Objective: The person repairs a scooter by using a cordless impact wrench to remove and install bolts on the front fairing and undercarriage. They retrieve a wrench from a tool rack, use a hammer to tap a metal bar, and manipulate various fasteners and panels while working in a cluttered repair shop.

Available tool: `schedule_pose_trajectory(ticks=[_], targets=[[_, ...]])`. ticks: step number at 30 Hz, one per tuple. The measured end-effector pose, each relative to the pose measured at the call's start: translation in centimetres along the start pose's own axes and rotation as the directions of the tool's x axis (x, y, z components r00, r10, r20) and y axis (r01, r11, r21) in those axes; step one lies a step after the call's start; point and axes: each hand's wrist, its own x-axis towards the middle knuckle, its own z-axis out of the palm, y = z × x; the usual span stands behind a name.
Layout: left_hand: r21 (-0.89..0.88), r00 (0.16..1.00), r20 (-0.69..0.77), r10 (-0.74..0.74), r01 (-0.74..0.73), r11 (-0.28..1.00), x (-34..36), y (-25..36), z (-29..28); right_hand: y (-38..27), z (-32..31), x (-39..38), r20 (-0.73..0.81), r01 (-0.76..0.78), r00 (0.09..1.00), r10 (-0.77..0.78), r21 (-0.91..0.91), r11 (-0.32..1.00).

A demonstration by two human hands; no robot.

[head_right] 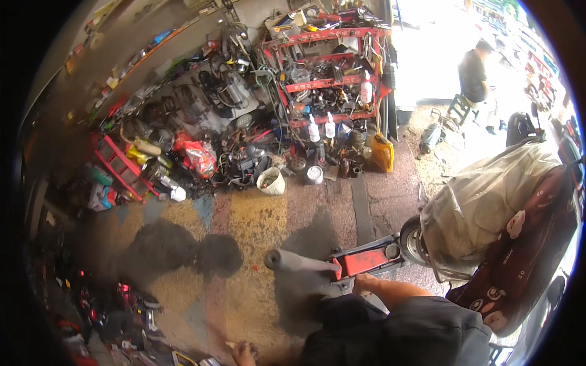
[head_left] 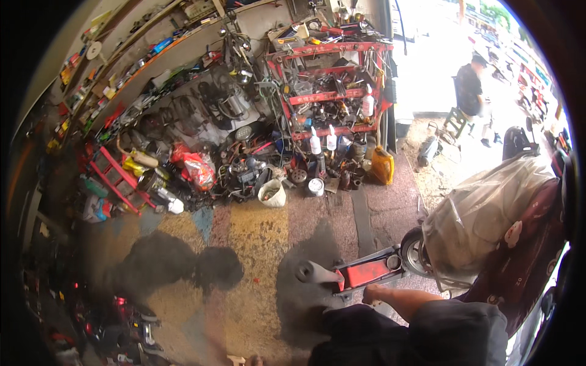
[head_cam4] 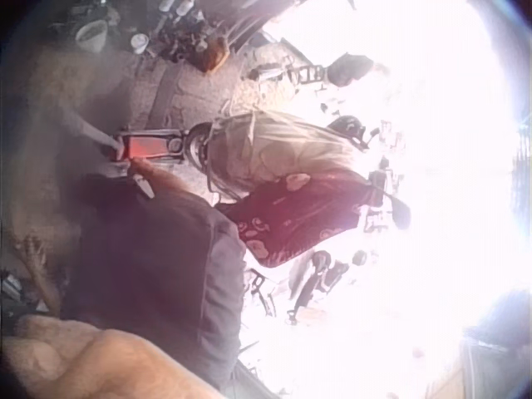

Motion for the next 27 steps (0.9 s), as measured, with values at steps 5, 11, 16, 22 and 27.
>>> schedule_pose_trajectory(ticks=[5,11,16,22,27], targets=[[-0.148,0.959,-0.068,-0.275,0.262,0.953,4.4,-4.6,-3.9,-3.7,-3.7,-1.1,-0.031,-0.098,0.994,0.104,0.157,0.983],[0.088,0.914,0.209,-0.347,0.336,0.938,24.2,-1.0,-1.3,-3.2,-3.3,-0.7,-0.093,-0.235,0.935,0.344,0.565,0.791],[0.309,0.956,0.272,-0.112,0.023,0.951,42.0,18.1,8.1,-4.4,3.1,1.8,-0.330,-0.013,0.932,0.151,0.385,0.923],[0.155,0.859,0.501,0.106,-0.210,0.965,50.4,37.3,24.0,-10.0,7.1,0.2,-0.029,0.009,0.943,0.333,0.998,0.064],[0.084,0.728,0.680,0.089,-0.199,0.976,50.3,40.9,37.7,-13.0,5.6,0.2,0.069,0.012,0.925,0.374,0.978,-0.210]])
